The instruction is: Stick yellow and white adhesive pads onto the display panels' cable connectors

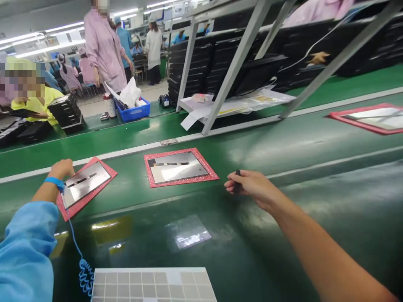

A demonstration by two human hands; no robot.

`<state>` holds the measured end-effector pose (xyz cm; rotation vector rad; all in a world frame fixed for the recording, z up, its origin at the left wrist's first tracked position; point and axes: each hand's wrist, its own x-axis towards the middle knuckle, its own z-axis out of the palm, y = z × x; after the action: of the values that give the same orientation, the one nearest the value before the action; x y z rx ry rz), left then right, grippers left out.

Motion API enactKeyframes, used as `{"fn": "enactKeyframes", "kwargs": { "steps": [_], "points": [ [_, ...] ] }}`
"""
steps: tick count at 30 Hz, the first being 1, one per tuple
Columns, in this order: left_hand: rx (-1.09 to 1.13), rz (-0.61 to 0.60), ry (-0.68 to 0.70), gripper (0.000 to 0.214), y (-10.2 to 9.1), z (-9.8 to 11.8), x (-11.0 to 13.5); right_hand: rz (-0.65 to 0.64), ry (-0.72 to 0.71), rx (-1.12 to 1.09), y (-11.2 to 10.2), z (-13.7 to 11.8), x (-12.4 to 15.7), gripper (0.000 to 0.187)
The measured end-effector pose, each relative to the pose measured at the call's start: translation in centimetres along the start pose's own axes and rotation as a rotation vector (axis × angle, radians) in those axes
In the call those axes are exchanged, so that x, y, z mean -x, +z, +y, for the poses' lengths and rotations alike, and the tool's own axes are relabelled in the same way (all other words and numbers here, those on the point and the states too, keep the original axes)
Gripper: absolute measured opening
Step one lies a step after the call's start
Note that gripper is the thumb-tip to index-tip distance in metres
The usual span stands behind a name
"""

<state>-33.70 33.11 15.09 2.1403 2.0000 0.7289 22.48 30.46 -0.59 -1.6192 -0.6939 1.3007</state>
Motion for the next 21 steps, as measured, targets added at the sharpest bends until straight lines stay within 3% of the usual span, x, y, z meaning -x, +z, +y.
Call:
{"fn": "enactKeyframes", "kwargs": {
  "steps": [2,7,10,12,14,18,21],
  "points": [
    [-0.074,-0.085,0.022,0.033,4.4,1.8,-2.4,0.005,-0.014,-0.011,0.6,0.7,-0.1,0.020],
    [-0.181,-0.425,0.178,0.038,19.4,10.3,-7.1,-0.027,-0.035,-0.060,1.4,3.8,1.9,0.022],
    [-0.256,-0.604,0.202,0.046,24.5,14.2,-9.0,-0.018,-0.060,-0.083,0.5,5.0,3.4,0.043],
    [-0.314,-0.688,0.186,0.052,25.3,15.4,-10.0,0.005,-0.063,-0.088,-0.4,5.2,4.0,0.055],
    [-0.368,-0.770,0.164,0.053,24.6,15.8,-10.7,-0.008,-0.051,-0.092,-1.1,5.1,4.3,0.059],
    [-0.424,-0.915,0.103,0.044,22.6,16.4,-10.1,-0.039,-0.016,-0.074,-2.2,5.3,4.1,0.047],
    [-0.401,-0.967,0.025,0.038,22.5,16.4,-8.9,0.015,-0.028,-0.036,-2.8,7.1,2.7,0.036]
  ]
}}
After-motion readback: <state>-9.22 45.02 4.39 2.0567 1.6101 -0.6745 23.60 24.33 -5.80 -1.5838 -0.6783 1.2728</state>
